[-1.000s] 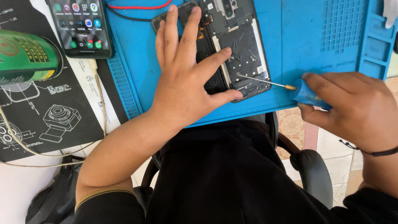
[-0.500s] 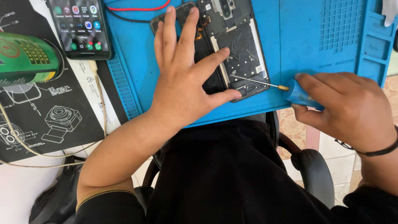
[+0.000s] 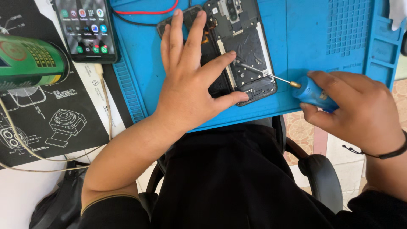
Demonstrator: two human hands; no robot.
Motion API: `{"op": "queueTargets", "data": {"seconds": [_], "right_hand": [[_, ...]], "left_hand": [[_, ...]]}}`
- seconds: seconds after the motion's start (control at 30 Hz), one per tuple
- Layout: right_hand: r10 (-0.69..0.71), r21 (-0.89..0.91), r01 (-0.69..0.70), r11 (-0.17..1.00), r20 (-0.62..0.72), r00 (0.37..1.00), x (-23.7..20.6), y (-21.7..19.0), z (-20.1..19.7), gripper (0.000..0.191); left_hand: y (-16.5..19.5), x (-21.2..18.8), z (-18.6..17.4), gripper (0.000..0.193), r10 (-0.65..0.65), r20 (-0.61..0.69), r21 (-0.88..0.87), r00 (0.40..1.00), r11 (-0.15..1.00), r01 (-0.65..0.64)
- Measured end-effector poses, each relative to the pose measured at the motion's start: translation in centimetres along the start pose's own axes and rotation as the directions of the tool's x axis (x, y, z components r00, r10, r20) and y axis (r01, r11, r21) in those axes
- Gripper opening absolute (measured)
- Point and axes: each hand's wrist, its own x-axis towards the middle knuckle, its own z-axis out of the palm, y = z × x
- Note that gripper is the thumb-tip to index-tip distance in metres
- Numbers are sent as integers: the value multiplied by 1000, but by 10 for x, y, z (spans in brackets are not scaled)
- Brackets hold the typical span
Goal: The person uses a blue electric screwdriver to remove screws from a disassembled smartphone placed on a blue work mat. They then switch to a small metal tool to adjust or remove components near the camera module area.
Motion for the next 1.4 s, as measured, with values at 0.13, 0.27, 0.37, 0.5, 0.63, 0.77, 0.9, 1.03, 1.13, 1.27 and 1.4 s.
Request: {"op": "queueTargets", "data": {"seconds": [0.13,0.27,0.37,0.5,0.63,0.77,0.9,1.03,1.13,1.27,1.4], "right_hand": [[31,19,-31,999,9,999,2,0,-4,51],[-38,-45,40,998,36,999,7,-3,-8,48],[-63,1,63,998,35,997,9,-6,-9,46],[19,51,-18,999,-13,1000,10,-4,-8,49],[39,63,-36,997,-55,998,8,2,-6,52],[40,78,-34,996,-76,996,4,7,-4,52],[31,103,-23,994,-78,997,3,12,-3,51],[46,136,-34,990,-86,995,1,14,-2,49],[74,161,-57,985,-103,992,0,15,-1,49],[82,180,-58,982,-133,988,-2,16,0,51],[130,219,-99,971,-136,982,-6,19,0,50]], "left_hand": [[2,1,-1,61,2,-23,5,1000,1000,-2],[0,0,-1,60,19,-24,6,1000,1000,-19],[-1,-1,1,57,26,-1,-17,1000,1000,-26],[-2,-1,3,47,56,-8,2,998,998,-56],[4,1,3,36,63,-3,-7,998,998,-63],[11,2,0,26,59,-32,50,998,997,-58],[13,3,-2,16,90,-5,76,996,993,-90],[12,7,3,7,190,6,187,982,964,-188],[13,12,12,11,284,-11,252,959,929,-272],[16,20,23,23,305,0,186,952,936,-300],[16,30,26,14,267,-53,156,962,954,-256]]}}
